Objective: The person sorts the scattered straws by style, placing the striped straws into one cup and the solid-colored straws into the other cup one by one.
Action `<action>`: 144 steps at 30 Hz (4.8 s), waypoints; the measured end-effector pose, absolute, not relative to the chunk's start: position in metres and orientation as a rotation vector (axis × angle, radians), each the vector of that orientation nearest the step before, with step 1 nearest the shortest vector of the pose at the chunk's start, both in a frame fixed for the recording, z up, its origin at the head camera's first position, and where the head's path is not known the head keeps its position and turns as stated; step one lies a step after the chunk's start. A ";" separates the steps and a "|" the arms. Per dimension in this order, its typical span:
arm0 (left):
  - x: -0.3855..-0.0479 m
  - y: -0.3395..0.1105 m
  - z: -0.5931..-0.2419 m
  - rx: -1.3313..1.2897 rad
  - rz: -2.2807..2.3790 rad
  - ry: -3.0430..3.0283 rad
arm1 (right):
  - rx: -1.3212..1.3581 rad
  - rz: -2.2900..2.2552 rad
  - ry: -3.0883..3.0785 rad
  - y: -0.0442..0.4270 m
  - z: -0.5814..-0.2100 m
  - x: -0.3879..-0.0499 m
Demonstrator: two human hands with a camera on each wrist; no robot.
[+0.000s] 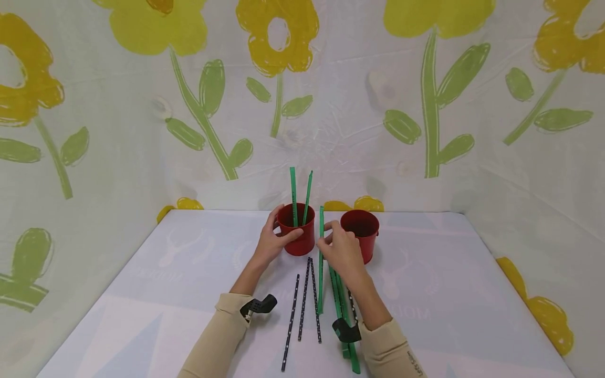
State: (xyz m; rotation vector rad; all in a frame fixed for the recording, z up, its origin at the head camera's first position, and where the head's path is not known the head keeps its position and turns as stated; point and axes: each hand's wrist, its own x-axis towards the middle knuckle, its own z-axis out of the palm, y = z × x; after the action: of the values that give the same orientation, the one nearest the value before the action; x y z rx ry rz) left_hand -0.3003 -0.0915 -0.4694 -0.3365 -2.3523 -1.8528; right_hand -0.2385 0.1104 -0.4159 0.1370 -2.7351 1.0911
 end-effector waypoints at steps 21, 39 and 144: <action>-0.302 -0.091 -0.471 -0.331 -1.849 -2.355 | 0.301 1.099 -2.375 0.115 -0.406 -0.238; -0.302 -0.093 -0.470 -0.333 -1.876 -2.341 | 0.397 1.284 -2.070 0.107 -0.401 -0.241; -0.292 -0.089 -0.456 -0.326 -1.825 -2.371 | 0.473 0.985 -2.384 0.128 -0.389 -0.248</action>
State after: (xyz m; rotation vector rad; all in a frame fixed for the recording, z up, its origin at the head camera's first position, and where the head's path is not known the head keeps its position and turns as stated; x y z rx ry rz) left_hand -0.2920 -0.0890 -0.4563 -0.3257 -2.3706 -1.8254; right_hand -0.2482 0.1278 -0.3886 0.4732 -2.3842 0.9855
